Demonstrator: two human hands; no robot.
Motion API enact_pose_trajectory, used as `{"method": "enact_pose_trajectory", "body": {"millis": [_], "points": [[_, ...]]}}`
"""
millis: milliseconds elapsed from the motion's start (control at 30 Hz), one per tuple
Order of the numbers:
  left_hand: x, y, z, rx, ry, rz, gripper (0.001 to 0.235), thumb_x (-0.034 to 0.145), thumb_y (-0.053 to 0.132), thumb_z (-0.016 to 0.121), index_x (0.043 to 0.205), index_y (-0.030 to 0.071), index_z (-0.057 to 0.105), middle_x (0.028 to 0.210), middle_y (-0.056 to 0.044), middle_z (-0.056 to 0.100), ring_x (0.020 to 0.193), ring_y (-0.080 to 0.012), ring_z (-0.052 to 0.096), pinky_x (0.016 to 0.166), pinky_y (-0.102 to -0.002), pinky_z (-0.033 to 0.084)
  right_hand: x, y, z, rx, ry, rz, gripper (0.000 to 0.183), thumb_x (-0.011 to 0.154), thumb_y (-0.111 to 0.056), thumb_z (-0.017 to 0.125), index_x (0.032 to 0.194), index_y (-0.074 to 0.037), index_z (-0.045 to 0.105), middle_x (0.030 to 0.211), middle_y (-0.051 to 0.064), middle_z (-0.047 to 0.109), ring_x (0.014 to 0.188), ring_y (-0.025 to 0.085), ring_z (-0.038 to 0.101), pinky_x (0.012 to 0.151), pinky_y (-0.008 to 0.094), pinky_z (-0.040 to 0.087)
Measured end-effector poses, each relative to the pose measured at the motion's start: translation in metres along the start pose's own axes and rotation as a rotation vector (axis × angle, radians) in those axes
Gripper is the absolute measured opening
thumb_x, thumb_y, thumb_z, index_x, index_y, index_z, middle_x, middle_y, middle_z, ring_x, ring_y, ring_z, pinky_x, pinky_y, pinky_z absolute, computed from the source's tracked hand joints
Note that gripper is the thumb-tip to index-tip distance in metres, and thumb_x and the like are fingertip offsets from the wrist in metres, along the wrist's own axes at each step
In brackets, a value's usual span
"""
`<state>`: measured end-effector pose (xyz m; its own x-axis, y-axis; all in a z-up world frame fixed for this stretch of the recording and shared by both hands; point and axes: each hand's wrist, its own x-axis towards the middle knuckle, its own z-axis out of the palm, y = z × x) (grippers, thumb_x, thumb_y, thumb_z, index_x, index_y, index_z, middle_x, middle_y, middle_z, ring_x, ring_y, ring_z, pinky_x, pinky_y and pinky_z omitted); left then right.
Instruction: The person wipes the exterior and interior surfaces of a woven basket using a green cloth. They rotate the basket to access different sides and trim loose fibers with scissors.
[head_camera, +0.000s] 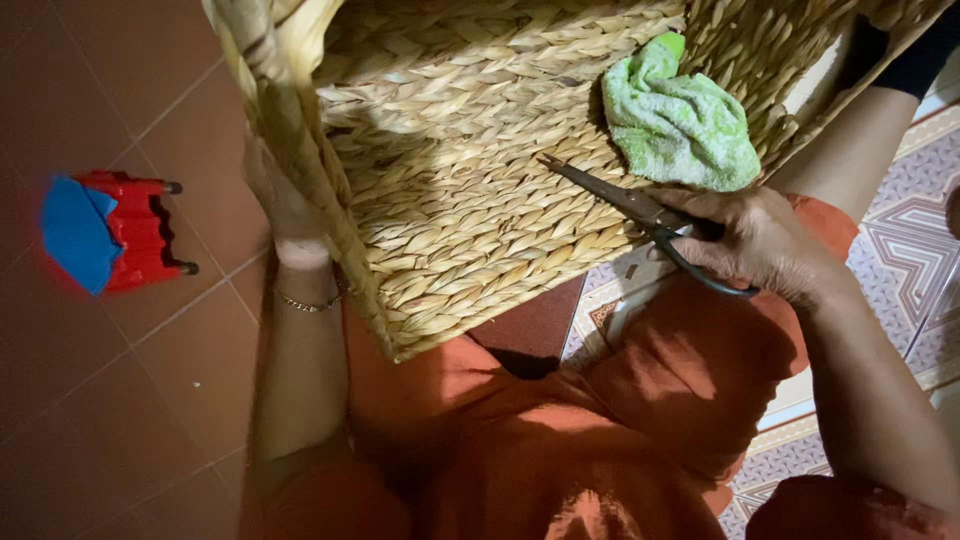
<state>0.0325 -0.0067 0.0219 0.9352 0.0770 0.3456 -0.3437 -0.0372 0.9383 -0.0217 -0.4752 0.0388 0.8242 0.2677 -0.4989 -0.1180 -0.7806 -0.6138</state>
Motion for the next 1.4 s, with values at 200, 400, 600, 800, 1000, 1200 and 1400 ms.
{"method": "enact_pose_trajectory", "body": {"millis": [200, 400, 600, 800, 1000, 1200, 1400], "points": [[-0.006, -0.026, -0.021, 0.077, 0.031, -0.002, 0.036, 0.12, 0.039, 0.057, 0.133, 0.006, 0.058, 0.104, 0.001, 0.061, 0.077, -0.0068, 0.055, 0.063, -0.024, 0.043, 0.0, 0.018, 0.01, 0.003, 0.208, -0.552, 0.053, 0.087, -0.024, 0.075, 0.138, -0.011, 0.065, 0.129, 0.013, 0.071, 0.111, 0.028, 0.073, 0.093, 0.038, 0.056], [-0.014, -0.032, -0.024, 0.1, 0.059, 0.027, 0.041, 0.117, 0.04, 0.054, 0.141, 0.007, 0.053, 0.121, -0.002, 0.06, 0.102, -0.0111, 0.059, 0.087, -0.029, 0.05, 0.005, 0.005, 0.009, -0.394, 0.146, -0.242, 0.072, 0.078, -0.038, 0.076, 0.146, -0.022, 0.059, 0.107, 0.014, 0.076, 0.07, 0.033, 0.073, 0.078, 0.044, 0.059], [-0.013, -0.028, -0.026, 0.132, 0.053, 0.018, 0.038, 0.115, 0.037, 0.052, 0.14, 0.007, 0.052, 0.124, -0.007, 0.061, 0.101, -0.0138, 0.062, 0.084, -0.029, 0.054, 0.015, -0.006, 0.011, -0.525, -0.047, -0.113, 0.073, 0.089, -0.048, 0.066, 0.155, -0.024, 0.048, 0.071, 0.021, 0.073, 0.057, 0.033, 0.07, 0.07, 0.042, 0.061], [-0.015, -0.031, -0.029, 0.087, 0.047, 0.011, 0.036, 0.114, 0.035, 0.05, 0.138, 0.008, 0.05, 0.126, -0.013, 0.062, 0.1, -0.0166, 0.066, 0.082, -0.03, 0.058, 0.02, 0.003, 0.021, -0.417, 0.253, -0.543, 0.06, 0.092, -0.045, 0.063, 0.142, -0.011, 0.063, 0.08, 0.019, 0.074, 0.06, 0.031, 0.067, 0.06, 0.045, 0.056], [0.009, -0.034, -0.022, -0.144, -0.04, 0.033, 0.034, 0.112, 0.032, 0.048, 0.137, 0.009, 0.048, 0.129, -0.018, 0.063, 0.1, -0.0194, 0.07, 0.079, -0.03, 0.063, 0.005, 0.015, 0.018, -0.295, 0.135, -0.115, 0.076, 0.083, -0.059, 0.072, 0.149, -0.023, 0.059, 0.086, 0.013, 0.077, 0.053, 0.03, 0.068, 0.063, 0.045, 0.06], [0.001, -0.014, -0.01, -0.21, 0.107, -0.128, 0.046, 0.115, 0.032, 0.047, 0.15, 0.002, 0.049, 0.114, -0.016, 0.07, 0.084, -0.0182, 0.071, 0.07, -0.032, 0.063, -0.027, 0.051, 0.023, -0.086, 0.257, -0.213, 0.09, 0.077, -0.043, 0.081, 0.156, -0.009, 0.057, 0.134, 0.02, 0.07, 0.072, 0.027, 0.071, 0.076, 0.041, 0.058], [0.001, 0.005, 0.003, -0.243, -0.029, -0.051, 0.041, 0.12, 0.032, 0.047, 0.147, 0.002, 0.05, 0.1, -0.009, 0.066, 0.068, -0.0112, 0.064, 0.056, -0.025, 0.054, -0.054, 0.076, 0.036, 0.206, 0.255, -0.154, 0.08, 0.071, -0.031, 0.084, 0.145, -0.013, 0.061, 0.126, 0.009, 0.073, 0.103, 0.022, 0.073, 0.086, 0.037, 0.059]]}}
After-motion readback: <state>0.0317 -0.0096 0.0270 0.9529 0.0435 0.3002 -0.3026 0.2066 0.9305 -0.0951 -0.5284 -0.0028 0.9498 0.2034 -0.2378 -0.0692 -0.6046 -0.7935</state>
